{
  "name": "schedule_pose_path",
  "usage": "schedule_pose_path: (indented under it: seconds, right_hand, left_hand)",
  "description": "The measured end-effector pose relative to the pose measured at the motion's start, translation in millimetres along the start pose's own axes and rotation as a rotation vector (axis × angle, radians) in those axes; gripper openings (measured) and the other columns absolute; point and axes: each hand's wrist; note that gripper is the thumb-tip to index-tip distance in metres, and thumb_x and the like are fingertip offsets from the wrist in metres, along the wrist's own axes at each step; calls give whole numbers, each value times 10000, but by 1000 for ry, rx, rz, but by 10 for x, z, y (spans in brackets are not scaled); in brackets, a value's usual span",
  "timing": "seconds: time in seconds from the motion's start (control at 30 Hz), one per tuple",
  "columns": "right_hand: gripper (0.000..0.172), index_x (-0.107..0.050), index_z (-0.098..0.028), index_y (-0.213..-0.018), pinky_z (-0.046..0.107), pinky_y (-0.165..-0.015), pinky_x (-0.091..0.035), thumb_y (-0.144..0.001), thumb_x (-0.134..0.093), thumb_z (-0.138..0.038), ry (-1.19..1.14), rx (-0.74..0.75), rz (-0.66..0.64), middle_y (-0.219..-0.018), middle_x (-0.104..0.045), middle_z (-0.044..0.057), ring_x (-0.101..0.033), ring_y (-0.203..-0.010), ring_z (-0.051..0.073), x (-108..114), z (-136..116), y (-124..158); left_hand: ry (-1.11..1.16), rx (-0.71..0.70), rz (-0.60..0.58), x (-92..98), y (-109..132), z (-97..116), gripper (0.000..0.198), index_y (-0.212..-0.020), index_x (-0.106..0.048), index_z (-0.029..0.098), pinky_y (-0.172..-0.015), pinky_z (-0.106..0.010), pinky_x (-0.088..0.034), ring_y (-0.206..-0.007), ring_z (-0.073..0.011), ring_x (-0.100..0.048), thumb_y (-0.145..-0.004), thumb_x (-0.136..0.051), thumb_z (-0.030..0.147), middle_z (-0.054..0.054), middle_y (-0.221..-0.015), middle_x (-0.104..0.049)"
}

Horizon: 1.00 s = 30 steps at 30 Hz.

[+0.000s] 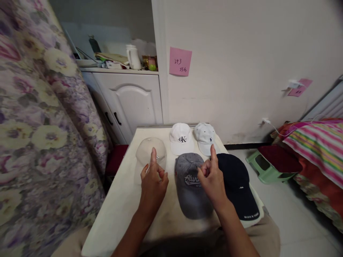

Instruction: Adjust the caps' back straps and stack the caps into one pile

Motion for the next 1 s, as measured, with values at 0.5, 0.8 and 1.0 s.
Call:
schedule_pose_path:
  seconds: [0.5,0.8,1.0]
  right_hand:
    - [855,-99,-192,-1565,256,-598,-460,-833,-539,-150,-54,-25,-12,-659,-415,-88,-482,-548,130,7,-1,3]
    - [229,-495,-204,-699,238,-535,-344,-900,-569,-284,-139,-10,-174,-601,-442,-59,-432,-538,109,-161,-123,308]
    - [355,-425,-199,-606,249,-519,-255,-909,-541,-342,-317,-109,-561,-556,-415,-58,-399,-533,102,-754,-123,948]
  left_hand:
    - [11,-5,-1,-16,10,3,856,-1572,-82,178,-954,-461,-411,-682,-176,-517,-834,-514,147,72,-701,-466]
    - [93,51,-178,-31,183,-78,184,-712,-495,211,-678,-308,-418,-695,-181,-542,-882,-540,267,17,-722,-537]
    - [408,415,-226,-171,545,-653,221,-642,-537,200,-652,-301,-440,-641,-176,-536,-784,-679,293,28,-630,-551]
Point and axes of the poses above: each hand's wrist, its own y-axis away from the middle knuckle, its own x-axis out of the back of the hand, z = x × y
